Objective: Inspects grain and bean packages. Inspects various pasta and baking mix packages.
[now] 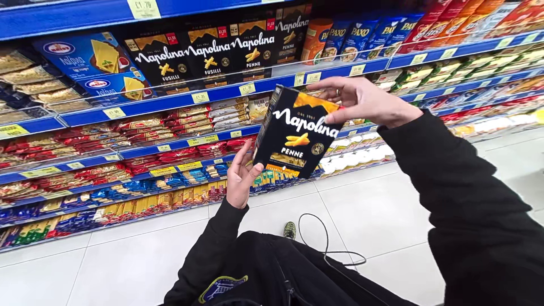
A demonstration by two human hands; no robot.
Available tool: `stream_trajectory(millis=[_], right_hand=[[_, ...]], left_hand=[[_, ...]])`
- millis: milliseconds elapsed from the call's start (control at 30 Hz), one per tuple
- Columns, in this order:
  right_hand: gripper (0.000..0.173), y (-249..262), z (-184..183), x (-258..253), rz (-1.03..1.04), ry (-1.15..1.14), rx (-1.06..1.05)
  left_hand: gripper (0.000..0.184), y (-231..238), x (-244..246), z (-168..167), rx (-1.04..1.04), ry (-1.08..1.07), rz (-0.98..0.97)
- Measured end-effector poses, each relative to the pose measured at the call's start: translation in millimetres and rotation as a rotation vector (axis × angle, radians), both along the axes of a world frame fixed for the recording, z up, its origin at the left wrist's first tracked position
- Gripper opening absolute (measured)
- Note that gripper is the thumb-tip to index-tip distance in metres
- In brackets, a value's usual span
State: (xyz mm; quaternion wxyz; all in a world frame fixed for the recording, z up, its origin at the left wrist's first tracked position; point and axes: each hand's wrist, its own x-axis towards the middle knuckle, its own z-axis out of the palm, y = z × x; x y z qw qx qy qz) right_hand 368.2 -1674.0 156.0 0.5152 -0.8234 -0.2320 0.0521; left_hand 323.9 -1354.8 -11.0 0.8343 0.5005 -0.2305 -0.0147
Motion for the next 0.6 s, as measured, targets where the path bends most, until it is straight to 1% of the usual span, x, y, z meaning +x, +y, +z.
stream_trajectory(millis=[67,133,167,200,267,333,400,467,600], right_hand=[[0.091,-8.8,-2.3,-7.5,-0.004,0.021,-0.122],[0.09,-17.6,-2.1,-14.0,0.016,0.012,-0.231],[0.086,-20.8,-2.1,-17.4,0.01,0.002,-0.261],[0.08,-22.9,-2.5,-20.2,-0.005,-0.046,-0.305],[0.071,-26.4,-0.1,-28.3,-0.035,-0.212,-0.421],[0.065,-30.3,6.3,-32.0,-0.049,-0.464,-0.525],[0.067,-38.4,14.3,-28.8,-0.068,-0.672,-0.628],[0.071,-51.6,24.9,-17.6,-0.11,-0.749,-0.676],[0.065,-80.5,45.7,21.7,-0.223,-0.858,-0.686]], left_hand=[[0.089,-3.0,5.1,-10.2,0.044,-0.057,-0.035],[0.092,-6.3,11.0,-16.3,0.057,-0.101,-0.102],[0.093,-8.1,14.5,-18.1,0.059,-0.115,-0.138],[0.095,-10.2,19.1,-18.9,0.059,-0.129,-0.172],[0.1,-18.0,30.1,-18.9,0.052,-0.149,-0.202],[0.101,-32.2,44.2,-14.6,0.079,-0.17,-0.123],[0.1,-47.5,53.7,-8.3,0.11,-0.166,-0.055],[0.098,-59.4,54.9,-1.8,0.133,-0.169,-0.038],[0.081,-78.6,39.5,10.2,0.155,-0.177,-0.083]])
